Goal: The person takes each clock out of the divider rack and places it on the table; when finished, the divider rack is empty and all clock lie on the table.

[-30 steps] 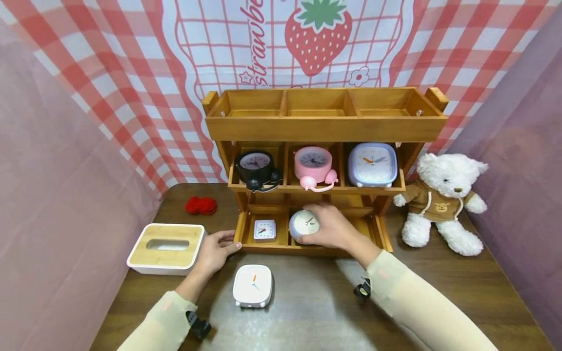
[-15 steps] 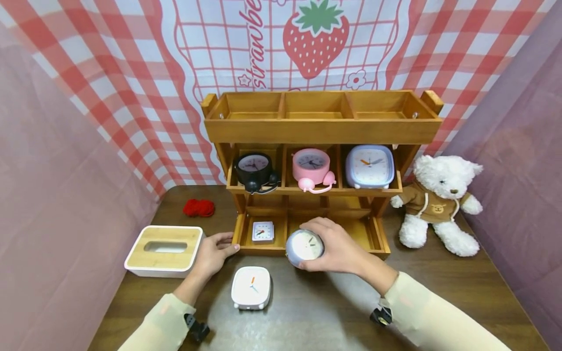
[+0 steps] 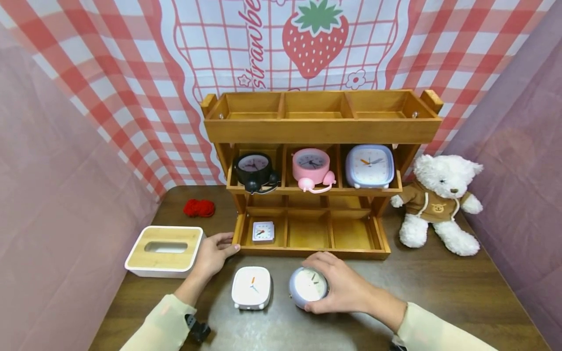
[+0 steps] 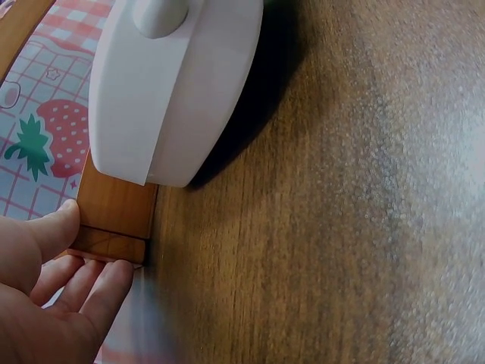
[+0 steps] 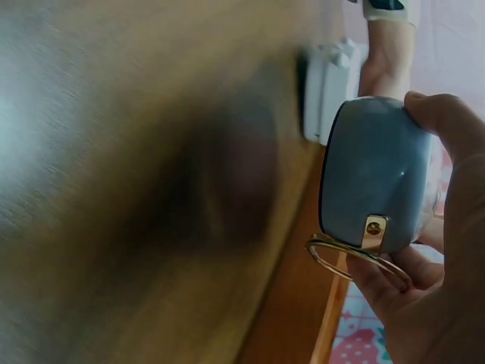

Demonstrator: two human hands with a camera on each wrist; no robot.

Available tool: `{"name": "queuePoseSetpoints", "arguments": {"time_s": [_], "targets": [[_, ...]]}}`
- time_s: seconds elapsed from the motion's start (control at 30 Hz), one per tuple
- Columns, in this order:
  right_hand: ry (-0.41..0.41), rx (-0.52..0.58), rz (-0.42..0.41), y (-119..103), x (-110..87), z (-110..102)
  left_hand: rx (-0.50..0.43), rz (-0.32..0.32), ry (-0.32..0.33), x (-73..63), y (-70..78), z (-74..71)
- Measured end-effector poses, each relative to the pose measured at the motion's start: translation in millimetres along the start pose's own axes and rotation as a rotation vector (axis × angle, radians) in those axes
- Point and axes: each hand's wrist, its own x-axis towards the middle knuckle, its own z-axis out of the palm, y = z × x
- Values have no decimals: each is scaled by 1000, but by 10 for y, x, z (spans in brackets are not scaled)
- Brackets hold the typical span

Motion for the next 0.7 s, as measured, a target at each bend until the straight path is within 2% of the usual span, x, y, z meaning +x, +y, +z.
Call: {"name": "queuePoseSetpoints", "arguments": {"time_s": [0.1,0.23,0.43,0.7], "targets": [[-5,0,9,12,-49,80,-1,-1,3,1,-1,1],[0,5,63,24,-88,171,-1,-6,0,-1,-2,3],[64,-7,138,25,-117,300,3,-6,-2,-1,-4,7],[115,-54,192,-14,-122,430,4,-12,-1,1,-17,4]]}}
